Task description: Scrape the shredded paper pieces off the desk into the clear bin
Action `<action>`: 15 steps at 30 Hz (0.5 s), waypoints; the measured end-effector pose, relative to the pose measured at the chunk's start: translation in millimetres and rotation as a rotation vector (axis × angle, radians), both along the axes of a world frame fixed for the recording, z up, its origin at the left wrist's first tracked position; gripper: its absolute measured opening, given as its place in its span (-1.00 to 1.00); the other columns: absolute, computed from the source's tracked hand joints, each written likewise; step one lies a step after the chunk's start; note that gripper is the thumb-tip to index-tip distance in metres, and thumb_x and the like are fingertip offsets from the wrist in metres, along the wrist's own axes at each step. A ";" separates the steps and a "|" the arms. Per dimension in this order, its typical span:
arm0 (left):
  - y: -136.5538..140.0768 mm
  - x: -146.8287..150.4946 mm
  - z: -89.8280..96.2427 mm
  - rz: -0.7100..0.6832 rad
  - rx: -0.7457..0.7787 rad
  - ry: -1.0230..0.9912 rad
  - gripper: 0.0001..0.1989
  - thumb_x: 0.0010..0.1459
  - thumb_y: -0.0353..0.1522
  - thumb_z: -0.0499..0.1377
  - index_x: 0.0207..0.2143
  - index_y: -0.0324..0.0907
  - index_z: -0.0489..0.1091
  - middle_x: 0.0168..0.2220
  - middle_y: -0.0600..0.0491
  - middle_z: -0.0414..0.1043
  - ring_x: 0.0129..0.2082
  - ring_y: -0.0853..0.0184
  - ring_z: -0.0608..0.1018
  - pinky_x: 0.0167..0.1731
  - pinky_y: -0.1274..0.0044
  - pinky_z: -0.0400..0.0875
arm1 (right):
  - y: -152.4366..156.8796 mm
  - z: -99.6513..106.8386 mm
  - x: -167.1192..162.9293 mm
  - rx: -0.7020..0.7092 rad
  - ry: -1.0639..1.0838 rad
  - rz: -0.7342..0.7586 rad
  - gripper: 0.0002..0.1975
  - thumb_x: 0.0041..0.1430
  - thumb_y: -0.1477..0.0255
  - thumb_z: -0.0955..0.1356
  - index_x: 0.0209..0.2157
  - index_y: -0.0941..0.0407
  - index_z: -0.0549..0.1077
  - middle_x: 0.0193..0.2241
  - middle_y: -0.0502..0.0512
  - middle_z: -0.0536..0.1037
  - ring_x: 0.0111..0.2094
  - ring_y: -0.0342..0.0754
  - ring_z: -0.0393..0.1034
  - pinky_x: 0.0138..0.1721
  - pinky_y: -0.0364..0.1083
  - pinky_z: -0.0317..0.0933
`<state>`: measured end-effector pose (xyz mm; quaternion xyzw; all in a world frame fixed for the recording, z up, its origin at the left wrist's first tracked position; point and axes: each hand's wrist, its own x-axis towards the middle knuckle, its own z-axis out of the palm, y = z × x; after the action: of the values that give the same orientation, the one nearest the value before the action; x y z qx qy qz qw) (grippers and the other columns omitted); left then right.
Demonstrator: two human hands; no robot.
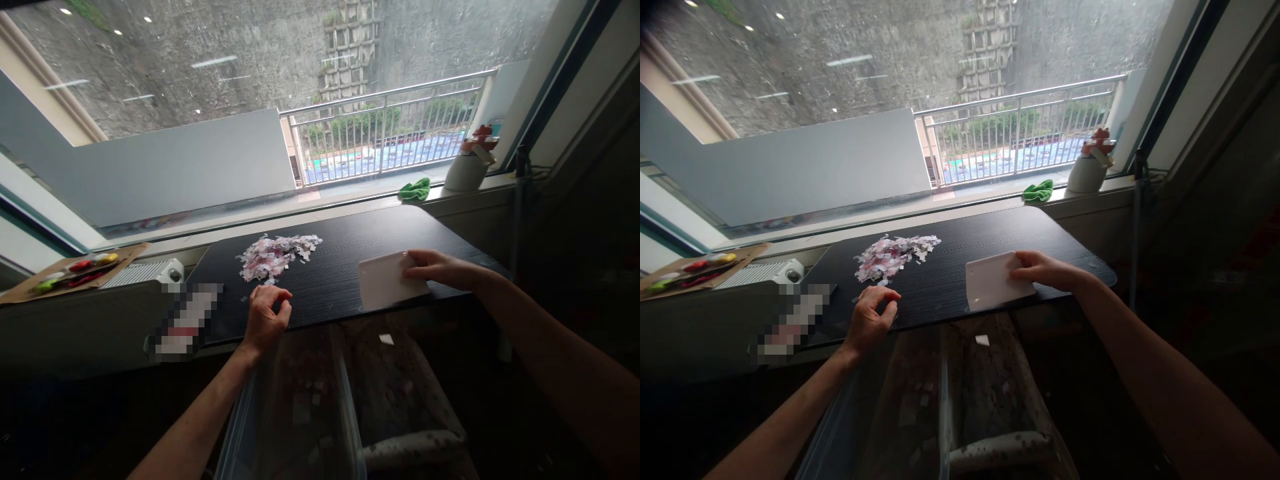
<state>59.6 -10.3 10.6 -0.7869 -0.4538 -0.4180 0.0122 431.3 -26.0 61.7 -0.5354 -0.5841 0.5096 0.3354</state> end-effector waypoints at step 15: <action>-2.2 1.5 2.2 -0.003 -0.025 -0.034 -0.87 0.02 -0.41 0.06 -0.50 -0.10 0.38 -0.47 0.09 0.48 -0.36 0.25 0.48 -0.12 0.34 0.33 | 3.1 -5.1 -5.9 0.018 0.067 -0.057 -0.65 -0.23 0.32 0.52 -0.34 0.13 0.49 -0.36 0.05 0.61 -0.30 -0.01 0.47 -0.23 -0.05 0.32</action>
<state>61.1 -12.5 12.8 -0.7804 -0.4582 -0.4255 -0.0060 425.4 -22.9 56.6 -0.5315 -0.5613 0.5124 0.3740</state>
